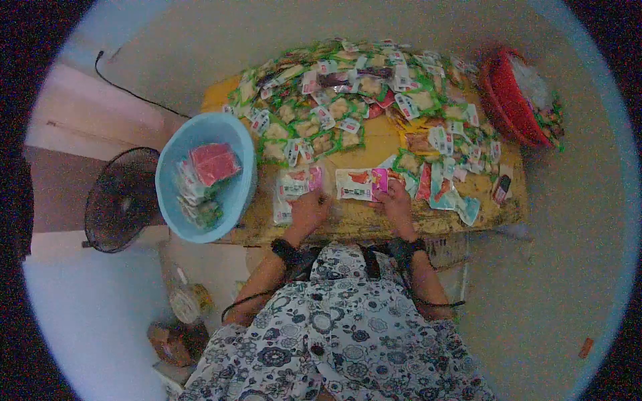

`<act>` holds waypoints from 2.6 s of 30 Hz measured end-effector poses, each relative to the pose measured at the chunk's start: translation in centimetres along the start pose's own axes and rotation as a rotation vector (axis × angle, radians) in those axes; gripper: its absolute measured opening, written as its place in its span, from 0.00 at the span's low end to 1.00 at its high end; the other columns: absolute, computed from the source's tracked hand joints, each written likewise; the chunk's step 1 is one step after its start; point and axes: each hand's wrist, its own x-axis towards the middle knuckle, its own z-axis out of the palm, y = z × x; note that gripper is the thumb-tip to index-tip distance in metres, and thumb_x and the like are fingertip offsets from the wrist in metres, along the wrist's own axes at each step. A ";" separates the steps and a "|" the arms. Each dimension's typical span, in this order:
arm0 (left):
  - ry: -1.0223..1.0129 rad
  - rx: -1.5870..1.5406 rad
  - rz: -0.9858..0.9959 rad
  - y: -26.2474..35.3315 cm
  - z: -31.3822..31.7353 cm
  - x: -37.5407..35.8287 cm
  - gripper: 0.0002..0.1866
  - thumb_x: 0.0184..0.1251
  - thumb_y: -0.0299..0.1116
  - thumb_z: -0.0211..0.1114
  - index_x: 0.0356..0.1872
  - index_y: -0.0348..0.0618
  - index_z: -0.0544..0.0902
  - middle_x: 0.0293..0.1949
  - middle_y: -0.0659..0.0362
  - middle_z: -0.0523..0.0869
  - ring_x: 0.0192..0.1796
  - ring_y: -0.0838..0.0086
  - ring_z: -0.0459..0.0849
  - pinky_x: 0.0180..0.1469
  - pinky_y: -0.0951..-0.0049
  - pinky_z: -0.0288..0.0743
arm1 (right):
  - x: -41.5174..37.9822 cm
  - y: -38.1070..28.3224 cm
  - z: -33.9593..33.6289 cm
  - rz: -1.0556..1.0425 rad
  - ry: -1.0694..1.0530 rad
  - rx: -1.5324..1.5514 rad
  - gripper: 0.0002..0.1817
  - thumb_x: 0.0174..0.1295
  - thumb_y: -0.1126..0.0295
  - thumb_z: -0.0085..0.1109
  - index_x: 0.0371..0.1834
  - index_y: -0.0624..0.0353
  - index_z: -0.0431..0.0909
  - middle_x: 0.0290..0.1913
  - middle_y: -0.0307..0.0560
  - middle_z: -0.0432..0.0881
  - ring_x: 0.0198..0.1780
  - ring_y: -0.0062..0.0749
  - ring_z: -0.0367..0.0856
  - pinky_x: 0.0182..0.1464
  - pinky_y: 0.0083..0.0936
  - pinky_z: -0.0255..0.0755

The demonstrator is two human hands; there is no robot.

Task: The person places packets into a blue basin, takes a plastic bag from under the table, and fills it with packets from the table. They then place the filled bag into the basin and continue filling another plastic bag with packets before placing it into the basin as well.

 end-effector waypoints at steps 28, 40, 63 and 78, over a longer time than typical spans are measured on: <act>0.202 -0.398 -0.013 -1.7 -5.4 -3.1 0.14 0.64 0.41 0.63 0.38 0.40 0.84 0.35 0.49 0.86 0.36 0.54 0.85 0.40 0.56 0.78 | 2.3 4.5 6.3 0.256 -0.448 -0.550 0.07 0.65 0.70 0.57 0.40 0.60 0.82 0.29 0.34 0.80 0.27 0.19 0.76 0.30 0.20 0.71; 0.174 -0.328 -0.405 -14.2 -0.8 -4.6 0.37 0.65 0.46 0.66 0.72 0.41 0.64 0.58 0.45 0.81 0.57 0.54 0.82 0.59 0.58 0.74 | 2.3 3.9 6.6 0.276 -0.505 -0.458 0.02 0.59 0.74 0.58 0.32 0.60 0.79 0.25 0.38 0.78 0.24 0.26 0.77 0.26 0.25 0.69; 0.338 -0.469 -0.074 -11.9 -1.9 -4.2 0.43 0.56 0.40 0.72 0.72 0.35 0.63 0.61 0.39 0.77 0.63 0.49 0.77 0.65 0.60 0.69 | 2.0 4.3 10.8 0.138 -0.499 -0.650 0.18 0.59 0.62 0.61 0.50 0.58 0.82 0.38 0.53 0.86 0.41 0.45 0.84 0.47 0.37 0.77; 0.141 -0.636 -0.169 -7.1 -4.1 -5.0 0.42 0.65 0.44 0.67 0.72 0.30 0.60 0.72 0.43 0.65 0.70 0.55 0.69 0.69 0.59 0.64 | 3.1 5.1 8.2 -0.145 -0.290 -0.885 0.17 0.55 0.59 0.63 0.40 0.61 0.82 0.37 0.54 0.86 0.38 0.47 0.84 0.43 0.41 0.76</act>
